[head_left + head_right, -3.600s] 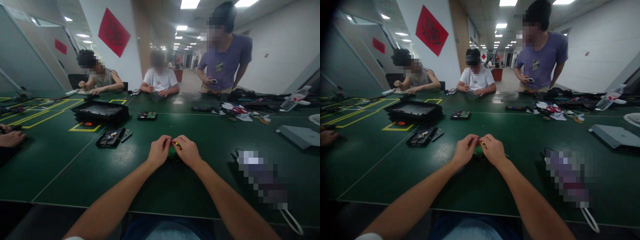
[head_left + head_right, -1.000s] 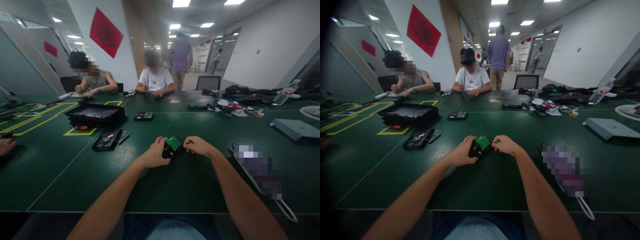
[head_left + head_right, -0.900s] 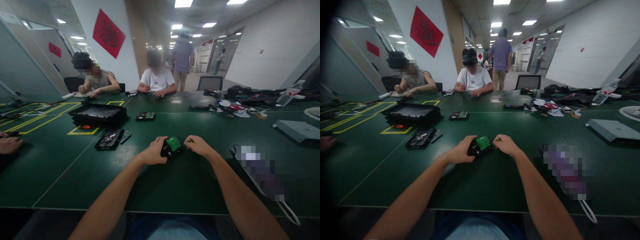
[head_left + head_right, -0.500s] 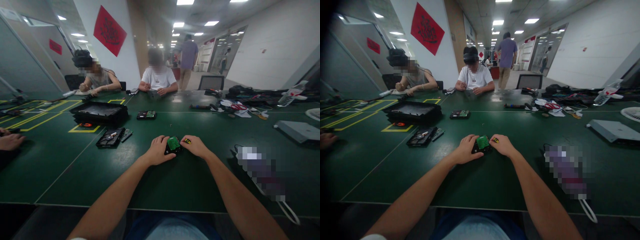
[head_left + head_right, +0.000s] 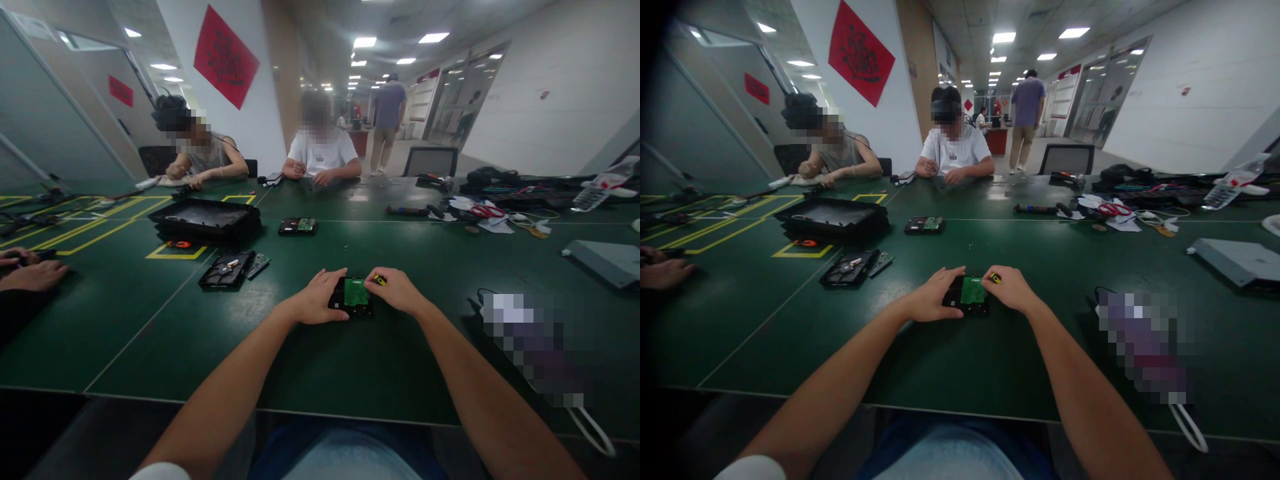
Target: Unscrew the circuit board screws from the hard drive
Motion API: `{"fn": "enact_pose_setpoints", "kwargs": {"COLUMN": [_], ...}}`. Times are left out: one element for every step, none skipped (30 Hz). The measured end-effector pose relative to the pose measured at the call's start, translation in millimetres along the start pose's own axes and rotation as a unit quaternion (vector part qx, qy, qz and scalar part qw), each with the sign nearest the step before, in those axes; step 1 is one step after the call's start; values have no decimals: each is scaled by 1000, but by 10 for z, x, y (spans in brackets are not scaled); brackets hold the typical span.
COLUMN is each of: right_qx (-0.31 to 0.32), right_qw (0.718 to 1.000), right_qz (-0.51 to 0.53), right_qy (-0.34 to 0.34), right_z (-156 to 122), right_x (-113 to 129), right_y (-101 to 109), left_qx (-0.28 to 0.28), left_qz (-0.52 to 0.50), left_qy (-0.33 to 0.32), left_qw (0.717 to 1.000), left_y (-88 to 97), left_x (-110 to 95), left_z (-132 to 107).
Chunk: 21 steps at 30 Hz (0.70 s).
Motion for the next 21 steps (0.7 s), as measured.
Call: {"fn": "enact_pose_setpoints", "kwargs": {"right_qx": [5,10,16,22,24,24,22,18,15,12,9,8,7,6,5,2,-2,-7,-12,-16,-19], "right_qw": [1000,1000,1000,1000,999,999,999,999,999,999,999,999,999,999,999,999,999,998,998,998,998], "right_qz": [1,1,0,-1,-4,-6,-8,-8,-7,-5,-3,-3,-5,-10,-16,-24,-32,-40,-46,-50,-54], "right_qy": [6,12,18,22,25,27,29,31,32,35,37,38,39,40,41,42,44,44,43,41,38], "right_z": [-5,-10,-14,-18,-22,-26,-29,-32,-35,-36,-35,-34,-31,-27,-22,-18,-13,-10,-7,-5,-3], "right_x": [15,31,48,65,82,98,113,127,138,146,150,150,145,136,123,108,94,81,71,66,65], "right_y": [2,3,3,3,4,4,5,6,6,5,2,-2,-6,-11,-15,-18,-20,-22,-22,-24,-26], "left_qx": [-1,-5,-11,-19,-27,-37,-46,-53,-58,-61,-62,-63,-65,-67,-70,-71,-71,-68,-67,-65,-64], "left_qz": [0,-1,-1,2,7,13,19,24,25,23,18,11,4,-3,-9,-11,-11,-9,-5,-1,1], "left_qy": [-5,-8,-9,-10,-13,-17,-24,-31,-38,-44,-49,-53,-56,-57,-58,-58,-57,-55,-52,-49,-46], "left_qw": [1000,1000,1000,1000,1000,999,998,998,997,997,997,997,996,996,996,996,996,996,996,997,997], "left_y": [-4,-10,-19,-29,-39,-50,-60,-68,-73,-74,-69,-60,-47,-32,-16,-3,6,10,10,5,-1], "left_x": [-1,-2,-3,-6,-11,-16,-20,-24,-24,-21,-15,-5,6,17,26,32,33,30,22,13,2], "left_z": [-1,1,6,14,24,35,46,56,63,68,69,66,61,54,47,41,38,37,39,42,47]}}
Point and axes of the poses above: each hand's wrist, its own z-axis towards the middle knuckle, its own y-axis out of the back of the hand, x = y × z, the point moved 1 cm from there along z, towards the middle knuckle, and after that the axes turned 10 degrees about x, right-handed, at the moved point
